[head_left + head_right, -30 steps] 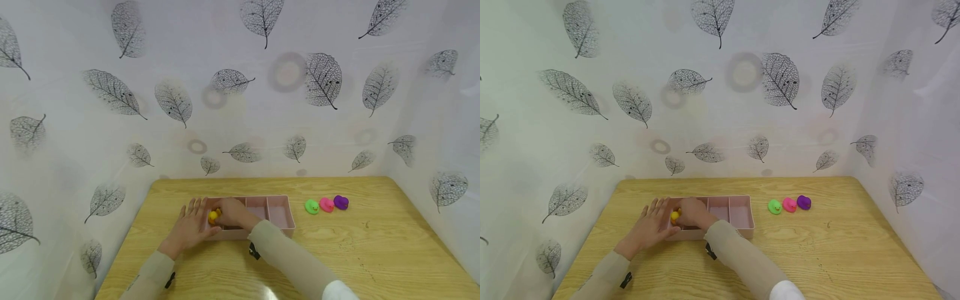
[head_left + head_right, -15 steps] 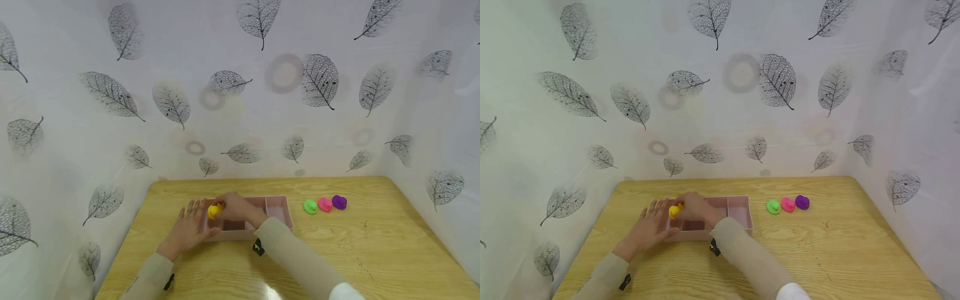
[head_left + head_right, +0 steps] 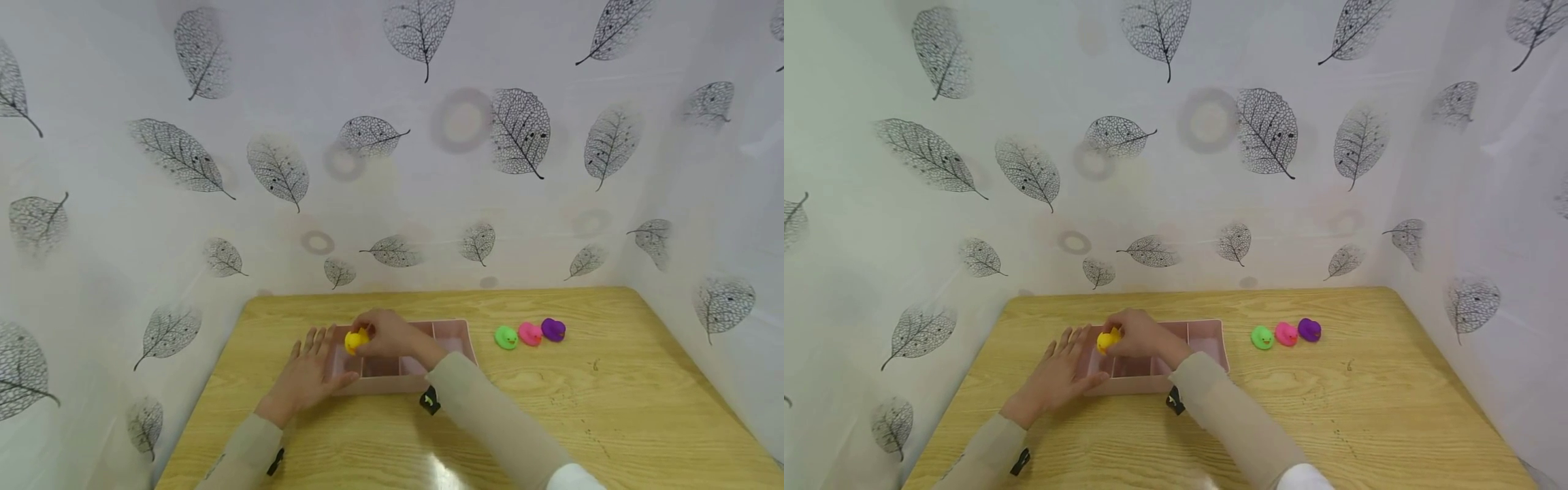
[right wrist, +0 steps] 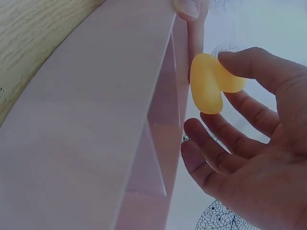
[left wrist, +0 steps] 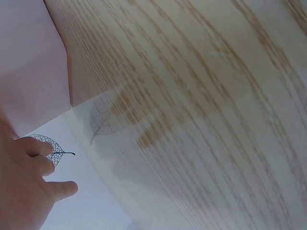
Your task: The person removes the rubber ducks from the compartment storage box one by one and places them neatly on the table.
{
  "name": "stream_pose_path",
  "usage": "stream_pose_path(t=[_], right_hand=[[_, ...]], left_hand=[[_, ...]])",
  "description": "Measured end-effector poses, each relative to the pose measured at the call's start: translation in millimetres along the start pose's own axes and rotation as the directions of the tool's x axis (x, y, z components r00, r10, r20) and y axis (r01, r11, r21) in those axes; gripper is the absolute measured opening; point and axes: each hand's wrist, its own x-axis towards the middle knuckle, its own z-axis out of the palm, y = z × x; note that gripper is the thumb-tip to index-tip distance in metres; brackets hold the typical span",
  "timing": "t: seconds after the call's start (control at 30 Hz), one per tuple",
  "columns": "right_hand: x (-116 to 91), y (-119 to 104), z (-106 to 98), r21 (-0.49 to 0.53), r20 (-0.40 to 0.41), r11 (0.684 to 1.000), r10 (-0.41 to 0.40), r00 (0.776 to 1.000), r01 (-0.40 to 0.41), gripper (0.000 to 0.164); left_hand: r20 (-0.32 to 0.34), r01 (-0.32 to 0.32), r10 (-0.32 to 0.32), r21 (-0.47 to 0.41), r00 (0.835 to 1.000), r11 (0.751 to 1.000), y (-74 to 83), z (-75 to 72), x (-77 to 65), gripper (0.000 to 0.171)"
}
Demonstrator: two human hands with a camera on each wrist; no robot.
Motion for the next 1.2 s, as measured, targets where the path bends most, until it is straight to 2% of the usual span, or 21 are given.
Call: stream_pose_path(t=[0.5,0.73,1.0,1.2], right_hand=[[-14.2,8.5,-9.3,0.031,-0.023,0.999,-0.010,1.000,0.011,0.026],[-19.8,14.4,-12.0,0.043,-0.037,0.998,-0.040,0.999,0.041,0.028],[-30.2,19.0,-19.3,0.070,-0.063,0.998,-0.001,0.998,0.006,0.033],[-37.1,23.1,-25.8,0.107,-0.088,0.994,0.015,0.996,-0.006,0.030]], left_hand=[[0.002,0.010,-0.010,-0.010,1.000,1.000,2.9,-1.3,-0.7,0.111],[0.013,0.014,-0.014,-0.008,1.000,1.000,3.1,-1.7,-0.8,0.109],[0.001,0.002,-0.002,0.011,1.000,1.000,1.2,0.7,-0.3,0.110],[-0.001,-0.005,0.005,0.007,1.000,1.000,1.9,0.6,0.3,0.111]])
